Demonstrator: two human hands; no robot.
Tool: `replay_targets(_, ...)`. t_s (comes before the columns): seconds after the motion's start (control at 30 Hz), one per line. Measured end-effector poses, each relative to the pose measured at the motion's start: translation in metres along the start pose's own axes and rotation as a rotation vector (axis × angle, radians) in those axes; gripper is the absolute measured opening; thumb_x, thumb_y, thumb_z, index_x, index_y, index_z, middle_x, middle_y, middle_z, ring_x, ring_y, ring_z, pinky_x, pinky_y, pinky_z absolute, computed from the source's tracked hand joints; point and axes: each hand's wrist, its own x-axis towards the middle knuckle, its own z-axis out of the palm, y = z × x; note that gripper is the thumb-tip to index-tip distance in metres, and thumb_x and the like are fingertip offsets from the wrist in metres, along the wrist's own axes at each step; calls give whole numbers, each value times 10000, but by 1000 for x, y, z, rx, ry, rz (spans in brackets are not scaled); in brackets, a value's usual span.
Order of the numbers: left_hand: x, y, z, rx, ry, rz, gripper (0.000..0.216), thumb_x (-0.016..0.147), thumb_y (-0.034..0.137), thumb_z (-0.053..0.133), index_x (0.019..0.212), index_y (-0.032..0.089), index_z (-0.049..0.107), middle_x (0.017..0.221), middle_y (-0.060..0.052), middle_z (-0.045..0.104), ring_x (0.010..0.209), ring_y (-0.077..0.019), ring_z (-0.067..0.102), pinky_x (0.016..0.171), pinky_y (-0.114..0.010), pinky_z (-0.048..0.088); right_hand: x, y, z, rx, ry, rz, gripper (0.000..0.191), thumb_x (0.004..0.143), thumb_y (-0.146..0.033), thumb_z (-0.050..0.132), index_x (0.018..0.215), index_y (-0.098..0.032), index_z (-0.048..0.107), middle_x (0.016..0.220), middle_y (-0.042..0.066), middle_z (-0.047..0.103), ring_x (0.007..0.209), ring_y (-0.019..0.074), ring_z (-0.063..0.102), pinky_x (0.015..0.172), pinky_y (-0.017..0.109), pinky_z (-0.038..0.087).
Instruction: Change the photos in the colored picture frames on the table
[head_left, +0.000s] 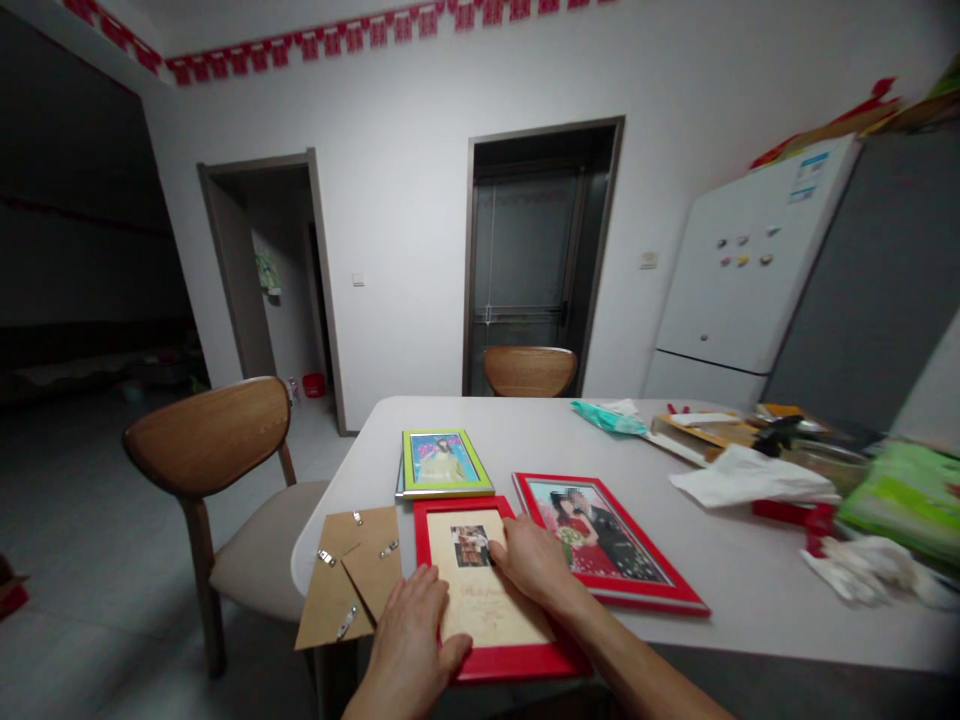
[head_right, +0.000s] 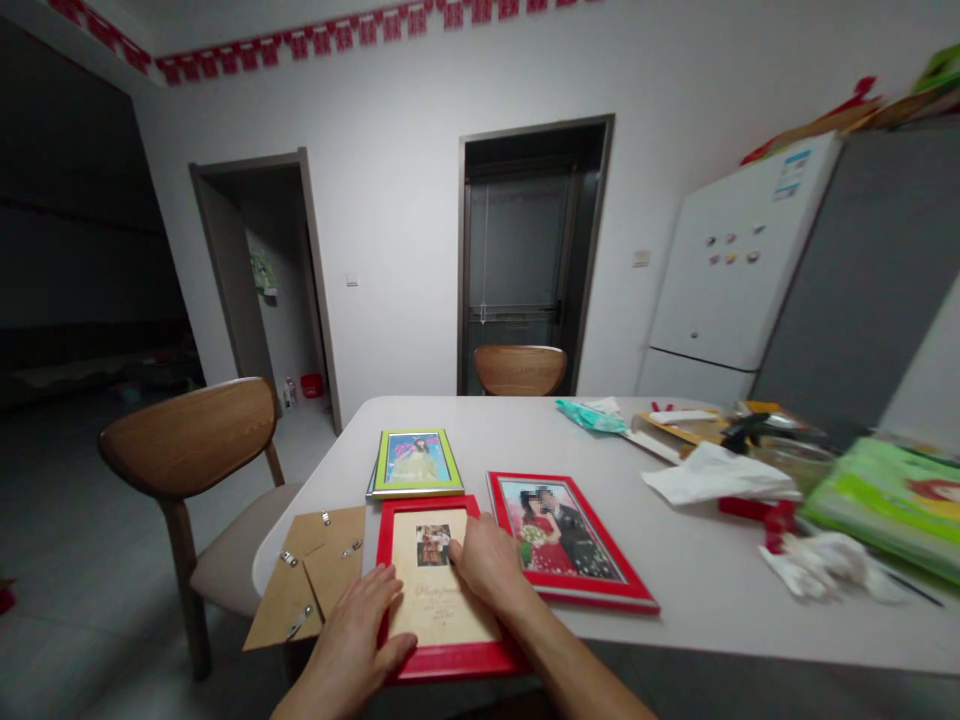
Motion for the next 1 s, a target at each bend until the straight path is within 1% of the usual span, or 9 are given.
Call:
replay_targets(0.13,7,4,4,19,70,17,467,641,268,523,1084,122,517,1173,-125,513,1108,-257,429,956,-418,302,-6,-6,-3,28,9,-24,301,759,-330,394,909,-141,575,908,123,577,795,207,554,657,289,386)
replay_targets(0.27,6,-9,-1,1,169,38,481,644,245,515,1110,127,491,1150,-120,531,1080,-244,455,936,-410,334,-19,-21,-6,235,-3,-223,299,768,-296,394,982,-173,564,925,89,556,817,168,530,685,240,373)
replay_targets(0.33,-2,-31,-8,20,245,26,485,666,251,498,1139,151,460,1193,-108,497,1118,-233,422,949,-421,317,-27,-33,-8,320,-33,-342,289,756,-270,415,979,-175,572,944,83,547,852,164,512,721,230,361)
replay_targets(0.43,-19,-79,-16,122,299,-98,552,639,260,527,1165,128,425,1247,-122,437,1165,-246,365,967,-439,286,-36,-57,-10,369,-73,-440,304,764,-292,412,992,-174,574,935,86,546,871,170,493,753,246,344)
replay_targets(0.53,-33,-122,-10,210,281,-198,557,588,204,547,1127,94,460,1241,-144,439,1152,-251,385,946,-385,338,-43,-88,-5,358,-107,-512,325,752,-385,425,957,-189,583,886,75,553,840,185,482,740,284,340)
replay_targets(0.63,-35,-142,0,260,342,-167,433,636,174,480,1064,125,511,1169,-115,518,1094,-220,458,915,-352,383,-45,-117,8,293,-83,-559,390,670,-493,488,885,-185,590,874,80,553,843,222,460,761,356,325)
replay_targets(0.8,-33,-135,-5,256,495,-76,358,645,225,506,992,150,551,1062,-107,594,1000,-222,538,849,-336,449,-43,-131,14,367,-69,-502,350,634,-328,541,957,-194,560,912,81,530,860,216,453,730,330,348)
replay_targets(0.9,-36,-116,-11,224,576,41,396,630,236,552,1021,177,531,1073,-92,591,996,-221,542,825,-339,471,-50,-112,1,473,-72,-500,291,656,-264,511,933,-196,573,896,64,527,846,184,463,725,284,358)
replay_targets(1.0,-36,-87,-6,181,529,162,460,595,197,609,1045,168,521,1086,-109,583,996,-228,541,814,-342,480,-60,-76,-18,516,-82,-478,294,644,-202,505,927,-207,584,912,57,530,874,178,464,768,284,358)
